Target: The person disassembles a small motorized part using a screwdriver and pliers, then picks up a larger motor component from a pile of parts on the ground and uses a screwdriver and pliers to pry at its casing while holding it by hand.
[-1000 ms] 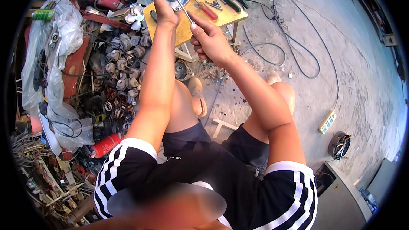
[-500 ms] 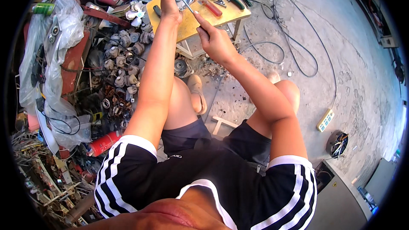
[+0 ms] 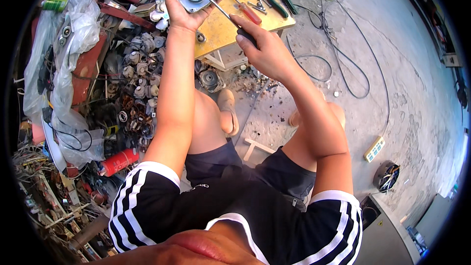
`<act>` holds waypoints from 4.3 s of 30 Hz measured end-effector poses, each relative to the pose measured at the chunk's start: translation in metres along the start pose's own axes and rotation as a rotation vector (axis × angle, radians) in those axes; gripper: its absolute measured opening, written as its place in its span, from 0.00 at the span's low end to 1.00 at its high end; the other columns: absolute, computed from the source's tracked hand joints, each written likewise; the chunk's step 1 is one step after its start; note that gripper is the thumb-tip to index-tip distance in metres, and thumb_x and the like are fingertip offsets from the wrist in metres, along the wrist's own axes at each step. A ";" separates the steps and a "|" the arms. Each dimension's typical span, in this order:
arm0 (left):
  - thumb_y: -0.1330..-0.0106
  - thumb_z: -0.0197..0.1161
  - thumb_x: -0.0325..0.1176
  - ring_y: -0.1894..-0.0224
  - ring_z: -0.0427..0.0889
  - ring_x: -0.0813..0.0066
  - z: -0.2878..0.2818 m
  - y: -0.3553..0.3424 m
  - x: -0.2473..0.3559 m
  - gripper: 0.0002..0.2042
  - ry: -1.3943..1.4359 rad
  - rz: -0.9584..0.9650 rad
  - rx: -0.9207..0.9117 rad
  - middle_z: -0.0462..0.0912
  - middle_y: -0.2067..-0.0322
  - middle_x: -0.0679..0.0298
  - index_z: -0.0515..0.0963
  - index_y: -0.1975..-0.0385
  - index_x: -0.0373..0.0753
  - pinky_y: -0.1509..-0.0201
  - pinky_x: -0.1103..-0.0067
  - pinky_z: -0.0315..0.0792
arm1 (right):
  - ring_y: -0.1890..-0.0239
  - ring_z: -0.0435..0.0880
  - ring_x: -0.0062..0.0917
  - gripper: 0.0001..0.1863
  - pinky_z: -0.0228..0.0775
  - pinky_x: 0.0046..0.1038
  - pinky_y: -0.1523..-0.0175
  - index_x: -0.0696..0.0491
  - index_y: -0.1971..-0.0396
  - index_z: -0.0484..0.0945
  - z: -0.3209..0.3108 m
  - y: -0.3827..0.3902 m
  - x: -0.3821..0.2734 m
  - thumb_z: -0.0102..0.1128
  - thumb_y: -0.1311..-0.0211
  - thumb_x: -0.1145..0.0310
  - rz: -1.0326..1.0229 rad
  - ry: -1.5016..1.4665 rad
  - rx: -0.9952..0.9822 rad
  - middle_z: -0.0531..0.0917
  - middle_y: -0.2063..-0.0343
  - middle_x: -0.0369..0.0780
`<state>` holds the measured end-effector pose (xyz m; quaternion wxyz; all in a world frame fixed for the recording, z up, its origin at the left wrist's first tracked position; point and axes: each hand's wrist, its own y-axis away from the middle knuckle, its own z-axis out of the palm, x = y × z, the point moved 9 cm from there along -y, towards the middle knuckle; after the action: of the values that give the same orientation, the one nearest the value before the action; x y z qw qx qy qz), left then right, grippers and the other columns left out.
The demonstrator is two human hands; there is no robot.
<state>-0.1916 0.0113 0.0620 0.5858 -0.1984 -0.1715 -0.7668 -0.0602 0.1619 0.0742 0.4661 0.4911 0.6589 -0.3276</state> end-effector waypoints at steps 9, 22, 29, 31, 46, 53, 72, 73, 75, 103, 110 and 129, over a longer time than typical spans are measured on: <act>0.34 0.46 0.55 0.64 0.83 0.57 0.018 0.003 -0.011 0.25 -0.097 -0.014 0.014 0.84 0.67 0.56 0.79 0.60 0.37 0.57 0.60 0.79 | 0.79 0.78 0.22 0.23 0.72 0.28 0.65 0.46 0.37 0.68 -0.003 -0.005 0.006 0.50 0.32 0.66 -0.116 -0.065 0.061 0.77 0.79 0.39; 0.33 0.53 0.49 0.63 0.83 0.70 -0.013 -0.011 -0.012 0.21 -0.611 0.207 0.003 0.83 0.65 0.60 0.77 0.57 0.35 0.57 0.75 0.79 | 0.61 0.80 0.52 0.24 0.71 0.42 0.54 0.48 0.36 0.65 0.001 0.000 0.004 0.48 0.32 0.66 -0.045 0.219 0.103 0.81 0.66 0.55; 0.32 0.50 0.51 0.67 0.83 0.73 -0.004 -0.013 -0.023 0.22 -0.601 0.177 0.014 0.83 0.67 0.62 0.77 0.57 0.37 0.62 0.78 0.78 | 0.56 0.83 0.40 0.24 0.70 0.33 0.52 0.51 0.35 0.64 0.018 -0.003 0.019 0.46 0.31 0.67 0.034 -0.275 0.114 0.82 0.62 0.55; 0.32 0.47 0.52 0.70 0.83 0.72 0.003 -0.016 -0.028 0.23 -0.578 0.163 0.004 0.84 0.70 0.61 0.77 0.59 0.37 0.66 0.78 0.78 | 0.59 0.84 0.43 0.25 0.71 0.36 0.54 0.51 0.35 0.62 0.018 -0.002 0.019 0.47 0.31 0.66 0.028 -0.055 0.180 0.83 0.63 0.55; 0.35 0.47 0.50 0.70 0.83 0.65 0.007 -0.011 -0.020 0.24 -0.440 0.201 -0.019 0.84 0.69 0.56 0.78 0.60 0.33 0.64 0.72 0.79 | 0.84 0.57 0.09 0.25 0.54 0.12 0.82 0.38 0.32 0.58 0.056 -0.003 0.024 0.46 0.26 0.59 0.228 -1.286 -0.259 0.61 0.80 0.27; 0.37 0.48 0.51 0.68 0.84 0.63 0.006 -0.001 -0.023 0.25 -0.406 0.176 -0.026 0.84 0.68 0.55 0.78 0.60 0.31 0.62 0.72 0.80 | 0.84 0.57 0.08 0.24 0.51 0.11 0.83 0.36 0.32 0.57 0.065 0.003 0.031 0.44 0.26 0.59 0.214 -1.522 -0.421 0.60 0.81 0.26; 0.45 0.49 0.55 0.52 0.77 0.47 -0.023 -0.012 0.014 0.30 0.114 -0.002 -0.043 0.78 0.59 0.47 0.72 0.55 0.31 0.41 0.45 0.66 | 0.79 0.71 0.12 0.27 0.69 0.15 0.73 0.46 0.31 0.56 0.032 -0.011 0.025 0.46 0.27 0.64 0.234 -0.946 -0.135 0.75 0.71 0.34; 0.42 0.47 0.54 0.53 0.78 0.49 -0.010 -0.007 0.008 0.29 0.115 -0.027 -0.122 0.78 0.59 0.48 0.72 0.53 0.33 0.44 0.49 0.71 | 0.78 0.71 0.12 0.27 0.69 0.15 0.73 0.46 0.31 0.57 0.031 -0.012 0.022 0.46 0.28 0.65 0.196 -0.923 -0.157 0.75 0.71 0.33; 0.39 0.45 0.57 0.58 0.80 0.54 -0.003 -0.007 0.007 0.29 0.031 0.057 -0.082 0.81 0.62 0.52 0.76 0.56 0.35 0.52 0.54 0.75 | 0.78 0.72 0.11 0.26 0.69 0.14 0.73 0.46 0.32 0.60 0.029 -0.015 0.015 0.48 0.28 0.65 0.119 -0.876 -0.199 0.76 0.71 0.33; 0.33 0.47 0.50 0.61 0.84 0.60 -0.003 -0.007 -0.006 0.24 -0.351 0.174 -0.027 0.83 0.63 0.53 0.76 0.54 0.33 0.57 0.67 0.80 | 0.75 0.66 0.13 0.22 0.65 0.14 0.75 0.64 0.40 0.60 0.043 -0.010 0.010 0.45 0.29 0.69 0.362 -1.623 -0.320 0.70 0.68 0.35; 0.32 0.41 0.53 0.61 0.84 0.61 0.005 -0.011 -0.002 0.27 -0.361 0.262 -0.057 0.84 0.63 0.54 0.76 0.54 0.34 0.56 0.69 0.79 | 0.75 0.67 0.15 0.14 0.66 0.16 0.79 0.62 0.57 0.65 0.046 0.001 -0.021 0.42 0.27 0.64 0.439 -2.304 -0.714 0.66 0.73 0.35; 0.34 0.45 0.45 0.69 0.84 0.65 -0.001 -0.014 -0.016 0.19 -0.532 0.285 0.089 0.81 0.69 0.55 0.73 0.57 0.33 0.65 0.70 0.81 | 0.83 0.64 0.13 0.26 0.59 0.17 0.79 0.42 0.32 0.60 0.045 -0.016 0.039 0.47 0.27 0.61 0.079 -0.591 0.034 0.66 0.80 0.29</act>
<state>-0.2014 0.0277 0.0529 0.6303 -0.3885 -0.3228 -0.5896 -0.0650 0.1302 0.0217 0.6419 0.4075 0.4693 -0.4490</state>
